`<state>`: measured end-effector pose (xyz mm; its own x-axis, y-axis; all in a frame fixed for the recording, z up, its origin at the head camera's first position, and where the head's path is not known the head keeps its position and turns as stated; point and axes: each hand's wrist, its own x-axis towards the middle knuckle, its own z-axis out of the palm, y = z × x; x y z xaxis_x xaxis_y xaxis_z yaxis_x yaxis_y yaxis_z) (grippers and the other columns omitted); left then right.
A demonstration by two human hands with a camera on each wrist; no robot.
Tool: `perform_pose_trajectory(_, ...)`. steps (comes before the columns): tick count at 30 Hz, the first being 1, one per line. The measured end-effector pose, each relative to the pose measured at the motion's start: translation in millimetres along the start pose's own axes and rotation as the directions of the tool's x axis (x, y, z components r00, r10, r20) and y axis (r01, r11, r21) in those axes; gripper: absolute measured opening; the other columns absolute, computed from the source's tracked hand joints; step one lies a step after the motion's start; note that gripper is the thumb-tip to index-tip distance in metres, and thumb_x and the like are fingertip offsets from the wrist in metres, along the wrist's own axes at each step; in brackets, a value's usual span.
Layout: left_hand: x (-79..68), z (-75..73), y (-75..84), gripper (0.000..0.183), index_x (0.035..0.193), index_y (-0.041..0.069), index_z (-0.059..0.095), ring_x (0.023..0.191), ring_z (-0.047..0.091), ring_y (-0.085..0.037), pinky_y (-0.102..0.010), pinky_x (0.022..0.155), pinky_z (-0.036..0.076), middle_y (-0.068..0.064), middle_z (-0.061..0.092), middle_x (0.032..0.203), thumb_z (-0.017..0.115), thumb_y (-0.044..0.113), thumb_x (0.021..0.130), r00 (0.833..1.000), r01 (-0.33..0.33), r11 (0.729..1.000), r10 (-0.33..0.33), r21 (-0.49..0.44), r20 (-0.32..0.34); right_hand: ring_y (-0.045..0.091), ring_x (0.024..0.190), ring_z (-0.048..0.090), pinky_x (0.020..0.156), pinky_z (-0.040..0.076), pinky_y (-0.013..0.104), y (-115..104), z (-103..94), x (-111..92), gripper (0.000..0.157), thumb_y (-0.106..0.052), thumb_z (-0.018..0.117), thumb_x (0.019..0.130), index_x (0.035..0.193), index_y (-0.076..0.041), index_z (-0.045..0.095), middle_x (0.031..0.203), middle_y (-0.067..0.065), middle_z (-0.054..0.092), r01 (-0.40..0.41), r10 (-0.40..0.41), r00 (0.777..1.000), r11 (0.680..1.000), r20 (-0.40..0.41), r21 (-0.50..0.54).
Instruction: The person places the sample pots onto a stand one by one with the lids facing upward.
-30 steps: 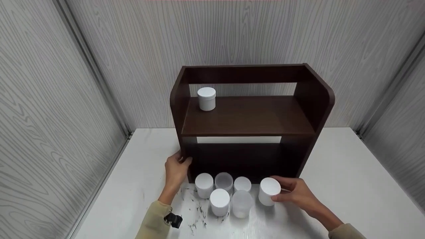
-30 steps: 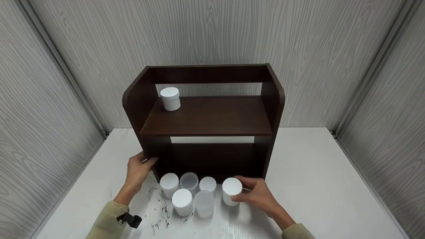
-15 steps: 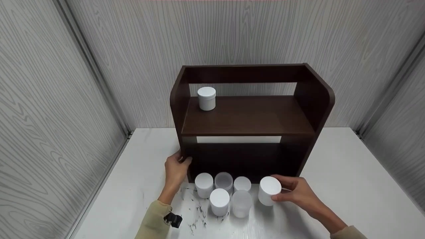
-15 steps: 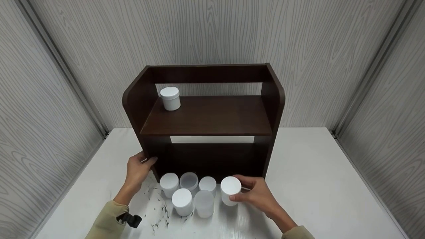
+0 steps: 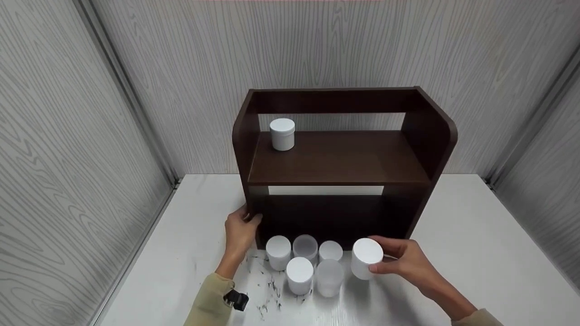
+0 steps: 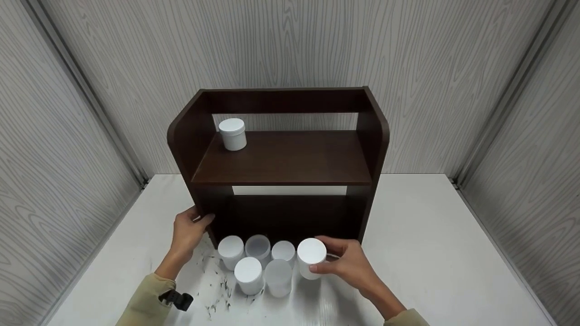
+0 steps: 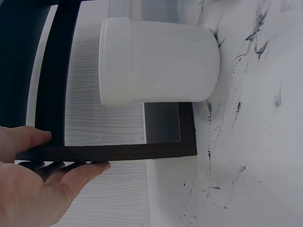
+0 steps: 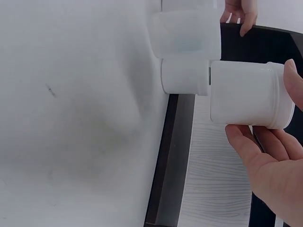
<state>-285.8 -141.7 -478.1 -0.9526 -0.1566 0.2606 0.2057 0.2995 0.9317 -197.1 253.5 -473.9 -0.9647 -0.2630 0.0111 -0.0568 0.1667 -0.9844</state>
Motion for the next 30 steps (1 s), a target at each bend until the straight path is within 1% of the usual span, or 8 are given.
perform_pose_trajectory(7,-0.5,-0.6,0.1,0.050,0.144,-0.013,0.054,0.125,0.064,-0.042,-0.043,0.099,0.057,-0.030,0.062,0.138,0.066,0.007,0.100,1.000,-0.007,1.000,0.007,-0.009,0.008,0.027,0.120,0.069,0.096,0.058,0.039,-16,3.6,-2,0.064,-0.006,0.092,0.077,0.137,-0.002,0.069,0.131,0.014,0.072,0.017,-0.017,1.000,1.000,0.008,0.007)
perform_pose_trajectory(13,-0.8,-0.5,-0.9,0.051,0.145,-0.014,0.052,0.126,0.063,-0.044,-0.042,0.097,0.057,-0.032,0.061,0.139,0.066,0.008,0.101,1.000,0.000,1.000,0.001,-0.026,0.016,0.028,0.113,0.071,0.092,0.060,0.036,-28,8.1,-1,0.064,-0.003,0.092,0.078,0.137,0.002,0.068,0.128,0.018,0.072,0.060,-0.060,0.998,0.998,0.013,0.006)
perform_pose_trajectory(18,-0.5,-0.7,-1.4,0.049,0.144,-0.014,0.054,0.125,0.064,-0.043,-0.042,0.097,0.057,-0.032,0.061,0.138,0.066,0.007,0.101,1.000,-0.003,1.000,0.004,-0.025,0.014,0.029,0.108,0.072,0.088,0.060,0.035,-38,12.2,-1,0.064,-0.006,0.093,0.077,0.136,-0.001,0.069,0.126,0.016,0.073,0.057,-0.056,0.998,0.998,0.009,-0.017)
perform_pose_trajectory(21,-0.2,-0.5,-1.1,0.048,0.143,-0.013,0.055,0.125,0.064,-0.043,-0.043,0.097,0.057,-0.031,0.062,0.138,0.066,0.007,0.101,1.000,0.000,1.000,0.000,-0.022,0.008,0.029,0.108,0.072,0.088,0.061,0.036,-44,14.2,-1,0.065,-0.005,0.093,0.077,0.137,-0.001,0.069,0.126,0.016,0.073,0.054,-0.054,0.998,0.999,0.023,0.001)
perform_pose_trajectory(25,0.4,-0.2,-0.8,0.049,0.144,-0.013,0.054,0.125,0.064,-0.043,-0.042,0.097,0.057,-0.031,0.061,0.139,0.067,0.006,0.100,1.000,0.006,1.000,-0.006,-0.023,0.004,0.029,0.111,0.072,0.090,0.061,0.037,-51,15.9,0,0.065,-0.003,0.092,0.078,0.138,0.001,0.067,0.127,0.018,0.072,0.072,-0.073,0.996,0.997,0.048,0.029)
perform_pose_trajectory(30,0.2,-0.3,-0.6,0.049,0.143,-0.013,0.055,0.125,0.064,-0.042,-0.043,0.097,0.057,-0.030,0.062,0.138,0.067,0.005,0.100,1.000,-0.003,1.000,0.003,-0.026,0.000,0.029,0.113,0.071,0.091,0.060,0.036,-61,18.1,2,0.063,-0.002,0.091,0.078,0.137,0.001,0.068,0.128,0.018,0.071,0.088,-0.090,0.994,0.996,0.061,0.032)
